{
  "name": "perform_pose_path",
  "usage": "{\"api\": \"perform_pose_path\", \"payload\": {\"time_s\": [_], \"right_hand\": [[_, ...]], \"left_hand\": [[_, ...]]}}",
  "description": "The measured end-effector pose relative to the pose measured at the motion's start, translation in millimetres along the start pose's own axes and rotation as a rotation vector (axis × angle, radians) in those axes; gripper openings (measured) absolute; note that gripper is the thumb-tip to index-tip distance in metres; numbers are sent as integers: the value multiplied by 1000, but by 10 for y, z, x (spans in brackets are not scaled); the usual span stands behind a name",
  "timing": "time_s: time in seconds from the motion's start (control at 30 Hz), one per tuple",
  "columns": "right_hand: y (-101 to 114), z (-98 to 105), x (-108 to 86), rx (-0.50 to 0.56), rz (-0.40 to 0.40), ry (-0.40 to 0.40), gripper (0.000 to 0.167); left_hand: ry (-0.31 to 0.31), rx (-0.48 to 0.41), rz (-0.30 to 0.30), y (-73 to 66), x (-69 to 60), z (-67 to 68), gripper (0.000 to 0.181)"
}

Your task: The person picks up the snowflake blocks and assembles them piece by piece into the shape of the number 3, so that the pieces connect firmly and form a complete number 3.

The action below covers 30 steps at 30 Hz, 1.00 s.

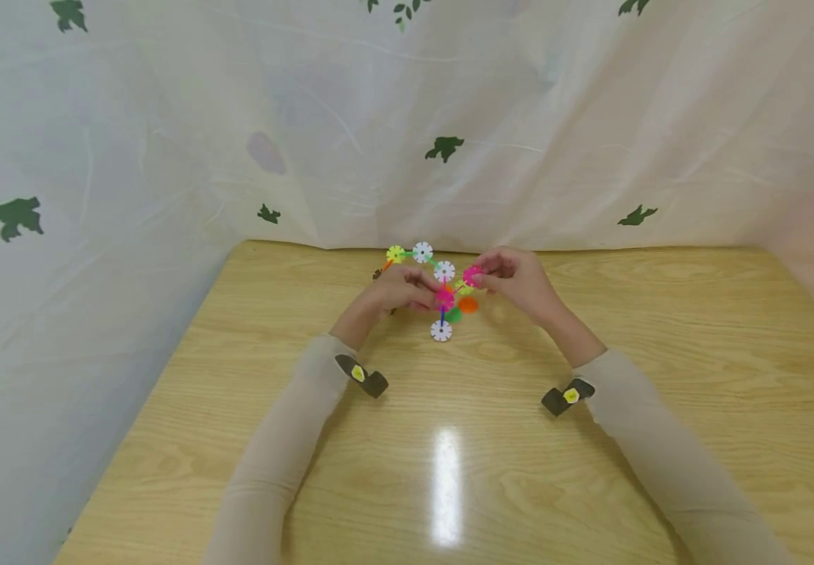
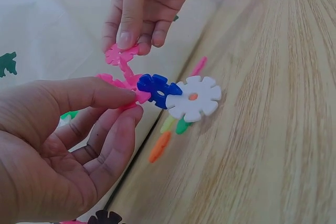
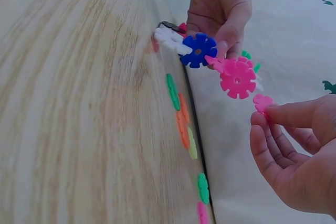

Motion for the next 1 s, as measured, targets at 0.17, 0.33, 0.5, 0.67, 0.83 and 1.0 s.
{"api": "perform_pose_path", "payload": {"time_s": [0.17,0.33,0.5,0.67,0.83,1.0], "right_hand": [[-11,-5,6,22,-20,6,22],[-9,-12,6,18,-19,22,22],[-20,-25,2,31,-27,41,23],[-30,-40,4,41,-47,49,23],[-29,-39,-1,48,-50,50,24],[-21,-33,-5,76,-37,45,24]], "left_hand": [[-8,1,-2,-4,2,2,23],[-14,4,-7,-3,4,10,22],[-16,5,-8,-3,6,7,23],[-10,-13,-11,-9,3,-6,23],[2,-26,-23,-14,-4,-17,22],[4,-57,-39,-20,1,-28,21]]}}
Point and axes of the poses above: each hand's wrist, its own x-axis towards the middle knuckle, its own z-axis out of the back of the hand, y = z × x, the point moved 2 cm from there along x, towards the middle knuckle, and after that the axes turned 7 degrees about -x, right-handed, at the moved point
